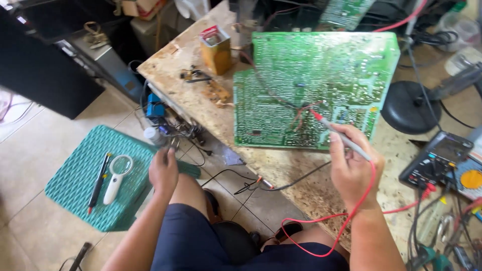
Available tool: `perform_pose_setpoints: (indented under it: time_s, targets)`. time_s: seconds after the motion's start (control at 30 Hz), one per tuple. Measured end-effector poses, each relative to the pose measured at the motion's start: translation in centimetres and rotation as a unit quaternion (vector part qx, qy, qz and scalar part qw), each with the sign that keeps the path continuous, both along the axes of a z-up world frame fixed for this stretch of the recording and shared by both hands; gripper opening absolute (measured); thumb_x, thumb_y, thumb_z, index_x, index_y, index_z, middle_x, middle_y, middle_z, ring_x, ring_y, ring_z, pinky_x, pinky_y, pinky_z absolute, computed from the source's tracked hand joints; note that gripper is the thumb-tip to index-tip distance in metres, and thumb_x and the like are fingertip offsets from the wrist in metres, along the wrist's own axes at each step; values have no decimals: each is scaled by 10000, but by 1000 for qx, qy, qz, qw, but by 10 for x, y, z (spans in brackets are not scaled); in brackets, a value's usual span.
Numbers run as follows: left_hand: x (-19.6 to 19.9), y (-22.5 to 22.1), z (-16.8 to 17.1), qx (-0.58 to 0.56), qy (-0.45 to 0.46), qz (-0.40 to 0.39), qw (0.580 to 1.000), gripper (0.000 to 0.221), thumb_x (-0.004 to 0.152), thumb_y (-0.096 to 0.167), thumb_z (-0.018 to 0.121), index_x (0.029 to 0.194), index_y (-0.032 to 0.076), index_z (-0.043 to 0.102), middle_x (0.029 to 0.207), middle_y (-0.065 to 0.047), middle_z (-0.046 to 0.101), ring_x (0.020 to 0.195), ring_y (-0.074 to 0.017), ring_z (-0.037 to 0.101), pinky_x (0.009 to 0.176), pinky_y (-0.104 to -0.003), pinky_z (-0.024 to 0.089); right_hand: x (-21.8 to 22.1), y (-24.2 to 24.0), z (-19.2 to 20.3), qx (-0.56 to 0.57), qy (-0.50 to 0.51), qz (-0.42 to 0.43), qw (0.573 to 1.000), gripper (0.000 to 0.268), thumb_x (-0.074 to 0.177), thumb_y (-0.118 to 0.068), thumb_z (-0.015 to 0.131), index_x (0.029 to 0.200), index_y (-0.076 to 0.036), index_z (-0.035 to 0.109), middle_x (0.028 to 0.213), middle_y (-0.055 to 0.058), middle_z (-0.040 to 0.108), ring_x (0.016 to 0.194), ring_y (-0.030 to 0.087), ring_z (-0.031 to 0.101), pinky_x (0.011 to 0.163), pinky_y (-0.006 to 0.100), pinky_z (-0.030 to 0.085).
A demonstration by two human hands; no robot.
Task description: Troubleshooting and repairing a large printed circuit board using a multimeter and a soldering iron.
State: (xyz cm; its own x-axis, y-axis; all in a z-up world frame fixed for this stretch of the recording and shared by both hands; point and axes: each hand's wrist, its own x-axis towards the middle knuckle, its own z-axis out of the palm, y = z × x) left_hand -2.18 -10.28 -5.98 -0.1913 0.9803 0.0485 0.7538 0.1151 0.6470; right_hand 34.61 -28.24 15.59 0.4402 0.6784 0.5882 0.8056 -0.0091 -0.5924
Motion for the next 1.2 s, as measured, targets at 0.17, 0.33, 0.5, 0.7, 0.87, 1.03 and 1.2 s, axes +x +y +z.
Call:
perform_pose_setpoints:
  time_s: [0.17, 0.33, 0.5, 0.7, 0.87, 1.03, 1.2]
  targets:
    - [-3, 66, 12, 84, 4, -34, 996, 290, 1030, 422, 644, 1167, 192, 755, 1063, -138, 730, 1057, -401, 677, 918, -512, 543, -5, -3, 3, 2, 11, 11, 1000, 113, 1056, -7, 680, 1131, -32, 760, 824, 130, 722, 595, 186, 527, 558, 281, 441]
    - [0, 103, 15, 136, 15, -65, 988, 260, 1024, 411, 695, 1174, 220, 788, 1018, -68, 727, 989, -345, 693, 864, -464, 564, -4, -1, 3, 13, 5, 18, 1000, 90, 1050, 1, 674, 1105, -1, 745, 832, 164, 735, 583, 210, 601, 535, 286, 454]
    - [-3, 116, 2, 141, 32, -61, 988, 253, 1014, 425, 720, 1166, 242, 805, 1031, -21, 738, 979, -296, 693, 868, -425, 571, -6, -1, 6, 13, 13, 19, 1000, 109, 1046, -1, 669, 1118, -12, 749, 760, 138, 697, 548, 164, 498, 495, 275, 413]
    - [12, 111, 20, 159, -2, -64, 985, 210, 1013, 339, 743, 1133, 185, 822, 1027, -40, 749, 959, -285, 697, 882, -395, 563, -7, -1, 5, 13, 13, 13, 1000, 120, 1035, -10, 673, 1120, -26, 757, 779, 160, 705, 574, 189, 548, 506, 290, 426]
    - [12, 104, 28, 185, -1, -78, 980, 201, 994, 304, 750, 1093, 144, 819, 985, -101, 741, 938, -358, 688, 854, -451, 560, -11, 4, 11, 36, 27, 24, 999, 139, 1011, 31, 661, 1107, 1, 757, 832, 195, 724, 589, 222, 587, 524, 315, 473]
    - [2, 132, -20, 233, -9, -115, 966, 177, 1004, 256, 761, 1088, 114, 825, 930, -188, 724, 936, -452, 680, 857, -507, 536, -6, 3, 6, 65, 36, 3, 997, 162, 950, -11, 662, 1066, -39, 771, 1004, 183, 768, 946, 348, 753, 843, 415, 568]
    - [-13, 148, -22, 124, 142, -95, 978, 384, 1152, 425, 613, 1254, 118, 819, 1159, -160, 771, 1121, -379, 654, 944, -500, 471, 4, 3, 3, 76, -7, 67, 995, 190, 984, -43, 648, 1151, -9, 732, 992, 98, 787, 647, 108, 671, 533, 239, 557]
